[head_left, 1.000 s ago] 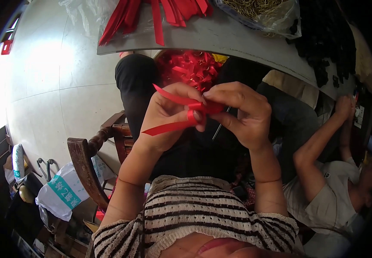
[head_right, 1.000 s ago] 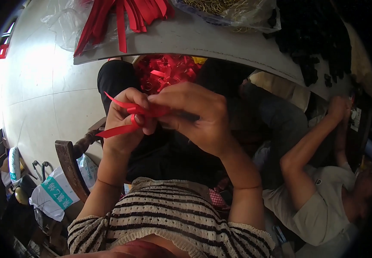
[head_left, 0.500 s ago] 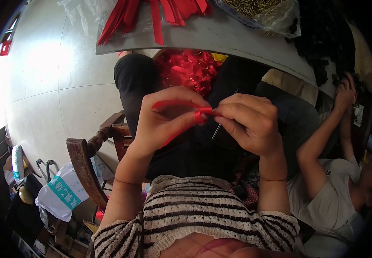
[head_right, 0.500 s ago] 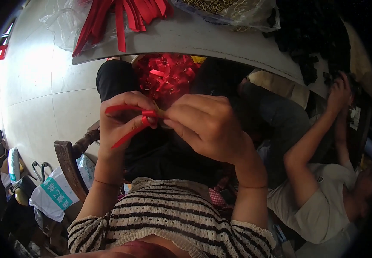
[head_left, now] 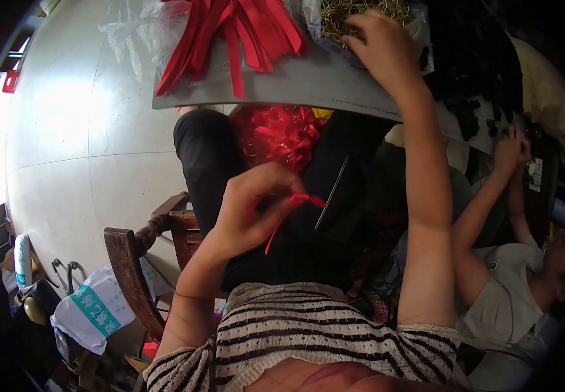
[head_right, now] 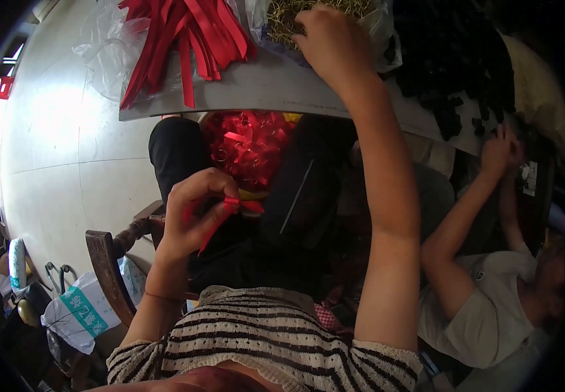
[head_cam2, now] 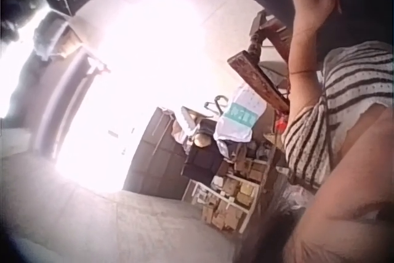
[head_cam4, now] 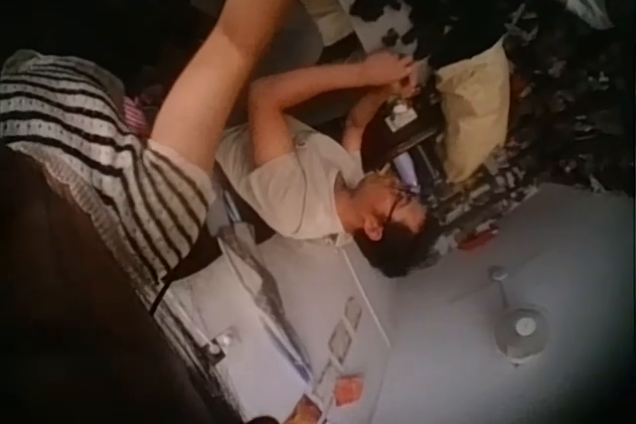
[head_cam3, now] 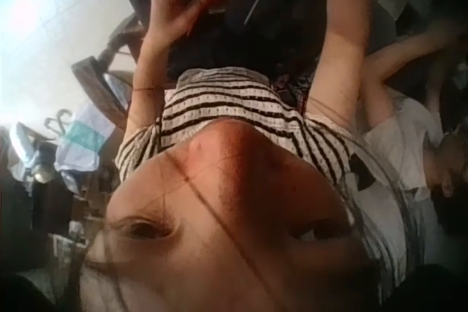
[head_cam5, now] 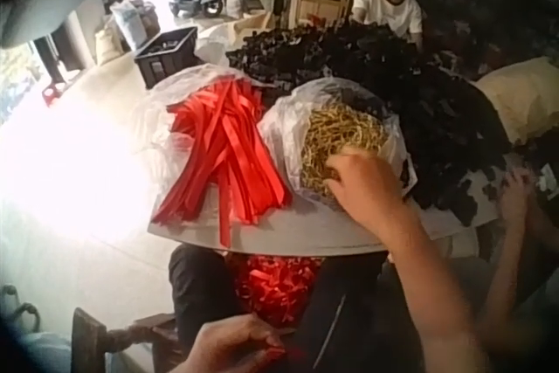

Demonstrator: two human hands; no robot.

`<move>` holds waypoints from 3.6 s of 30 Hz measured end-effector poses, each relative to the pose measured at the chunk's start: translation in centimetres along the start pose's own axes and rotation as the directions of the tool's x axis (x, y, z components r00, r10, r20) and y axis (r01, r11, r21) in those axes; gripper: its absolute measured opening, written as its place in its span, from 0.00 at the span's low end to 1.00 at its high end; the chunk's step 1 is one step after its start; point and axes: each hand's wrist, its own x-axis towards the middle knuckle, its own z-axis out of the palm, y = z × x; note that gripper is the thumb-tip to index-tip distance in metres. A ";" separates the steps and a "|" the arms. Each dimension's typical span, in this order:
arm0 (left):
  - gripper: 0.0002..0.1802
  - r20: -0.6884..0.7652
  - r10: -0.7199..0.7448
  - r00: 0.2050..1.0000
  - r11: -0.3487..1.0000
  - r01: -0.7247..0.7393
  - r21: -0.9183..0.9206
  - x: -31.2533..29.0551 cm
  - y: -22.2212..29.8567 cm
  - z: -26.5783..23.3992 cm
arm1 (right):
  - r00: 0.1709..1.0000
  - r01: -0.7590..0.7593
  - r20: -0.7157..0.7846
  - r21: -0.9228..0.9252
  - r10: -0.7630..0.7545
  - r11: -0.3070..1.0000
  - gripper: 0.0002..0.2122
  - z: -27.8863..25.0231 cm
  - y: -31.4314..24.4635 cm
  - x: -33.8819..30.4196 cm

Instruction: The person ties red ribbons into decorative bows by hand, then secures them with gold wire.

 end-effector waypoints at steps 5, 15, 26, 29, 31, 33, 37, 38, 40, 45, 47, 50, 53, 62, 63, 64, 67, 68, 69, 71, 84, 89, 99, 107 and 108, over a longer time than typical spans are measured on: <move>0.06 -0.092 0.010 0.996 1.000 -0.010 -0.004 -0.7 -0.2 -0.5 | 0.993 -0.076 -0.083 0.099 0.084 0.992 0.08 -0.4 0.9 1.4; 0.05 -0.047 0.073 0.996 0.995 -0.076 -0.063 2.0 -0.7 -0.6 | 0.885 -0.455 0.409 0.861 0.224 0.227 0.07 -5.4 -2.8 -2.3; 0.07 0.047 -0.057 0.997 0.701 0.073 -0.709 3.2 -1.1 0.4 | 0.880 0.464 -0.169 0.107 -0.444 0.879 0.10 -5.2 -7.8 -7.8; 0.08 0.085 -0.092 0.992 0.615 0.124 -0.779 2.9 -0.9 0.5 | 0.808 0.571 -0.141 -0.052 -0.572 0.819 0.10 -5.0 -7.6 -8.3; 0.10 0.097 -0.094 0.991 0.518 0.132 -0.845 2.8 -0.8 0.8 | 0.802 0.582 -0.101 -0.092 -0.589 0.808 0.10 -5.0 -7.6 -8.6; 0.10 0.069 -0.084 0.994 0.556 0.105 -0.824 2.9 -0.9 1.2 | 0.788 0.605 -0.095 -0.068 -0.609 0.794 0.10 -4.8 -7.4 -9.2; 0.09 -0.016 -0.248 0.969 0.672 0.160 -0.724 2.5 -0.4 1.5 | 0.761 0.621 -0.138 -0.129 -0.634 0.773 0.09 -5.4 -7.0 -9.3; 0.09 -0.016 -0.251 0.968 0.672 0.162 -0.722 2.4 -0.4 1.6 | 0.762 0.620 -0.140 -0.127 -0.632 0.775 0.09 -5.3 -7.1 -9.4; 0.09 0.093 -0.249 0.964 0.665 0.241 -0.707 2.3 -0.3 1.9 | 0.778 0.615 -0.126 -0.045 -0.615 0.787 0.08 -5.3 -7.5 -9.6; 0.08 0.002 -0.325 0.946 0.656 0.227 -0.720 1.8 -1.3 2.5 | 0.801 0.596 -0.136 0.089 -0.583 0.798 0.09 -4.5 -8.0 -11.4; 0.07 -0.057 -0.262 0.963 0.662 0.136 -0.737 1.5 -2.0 2.5 | 0.815 0.579 -0.139 0.156 -0.563 0.800 0.10 -4.8 -8.5 -12.1; 0.06 -0.178 -0.071 0.981 0.896 -0.016 -0.443 1.3 -2.4 2.8 | 1.000 -0.007 0.020 0.651 -0.007 0.759 0.08 -5.5 -10.1 -13.1; 0.08 -0.153 0.044 0.987 0.992 -0.061 -0.108 0.8 -1.9 3.1 | 0.878 -0.441 0.391 0.885 0.275 0.151 0.06 -4.6 -10.4 -13.8; 0.06 -0.153 -0.173 0.973 0.880 0.083 -0.469 -3.0 -4.3 3.2 | 0.692 -0.485 0.710 0.593 0.132 -0.643 0.03 -2.8 -11.4 -16.9; 0.06 -0.154 -0.177 0.972 0.878 0.086 -0.471 -3.2 -4.6 3.5 | 0.707 -0.453 0.707 0.451 -0.001 -0.769 0.04 -2.5 -11.6 -17.5; 0.07 -0.140 -0.183 0.973 0.703 0.030 -0.710 -3.0 -4.7 4.0 | 0.725 -0.420 0.677 0.284 -0.131 -0.862 0.04 -2.3 -11.8 -17.8; 0.09 -0.082 -0.145 0.986 0.390 -0.019 -0.921 -3.0 -5.0 3.5 | 0.679 -0.656 0.733 0.584 -0.037 -0.478 0.04 -2.2 -11.4 -17.9; 0.09 -0.059 -0.235 0.970 0.374 0.034 -0.927 -3.1 -5.0 2.7 | 0.746 -0.637 0.661 0.743 0.076 -0.205 0.03 -2.0 -11.5 -17.6; 0.10 -0.035 -0.323 0.946 0.352 0.086 -0.932 -3.1 -4.8 2.3 | 0.740 -0.643 0.668 0.736 0.076 -0.211 0.03 -2.4 -11.4 -17.2; 0.11 -0.107 -0.463 0.880 0.377 0.086 -0.922 -2.7 -3.7 2.4 | 0.912 -0.386 0.411 0.872 -0.021 0.301 0.03 -3.1 -11.1 -16.2; 0.09 0.095 -0.502 0.860 0.469 0.363 -0.806 -2.0 -4.1 1.6 | 0.872 -0.468 0.489 0.812 0.031 0.347 0.02 -3.7 -10.9 -12.9; 0.05 0.146 -0.457 0.878 0.575 0.416 -0.704 -1.8 -3.4 1.7 | 0.769 -0.639 0.638 0.769 0.045 0.008 0.04 -2.6 -10.6 -12.6; 0.08 -0.158 -0.424 0.892 0.727 0.231 -0.646 -1.3 -2.2 2.0 | 0.935 -0.351 0.325 0.810 0.139 0.470 0.06 -4.2 -12.0 -13.6; 0.07 -0.203 -0.154 0.967 0.968 0.106 -0.228 -1.4 -1.9 1.5 | 0.789 -0.608 0.610 0.759 0.072 0.233 0.06 -6.0 -11.3 -12.6; 0.07 -0.155 -0.128 0.980 0.973 0.094 -0.209 -1.3 -2.1 1.5 | 0.795 -0.591 0.606 0.764 0.025 0.260 0.07 -6.0 -11.2 -12.5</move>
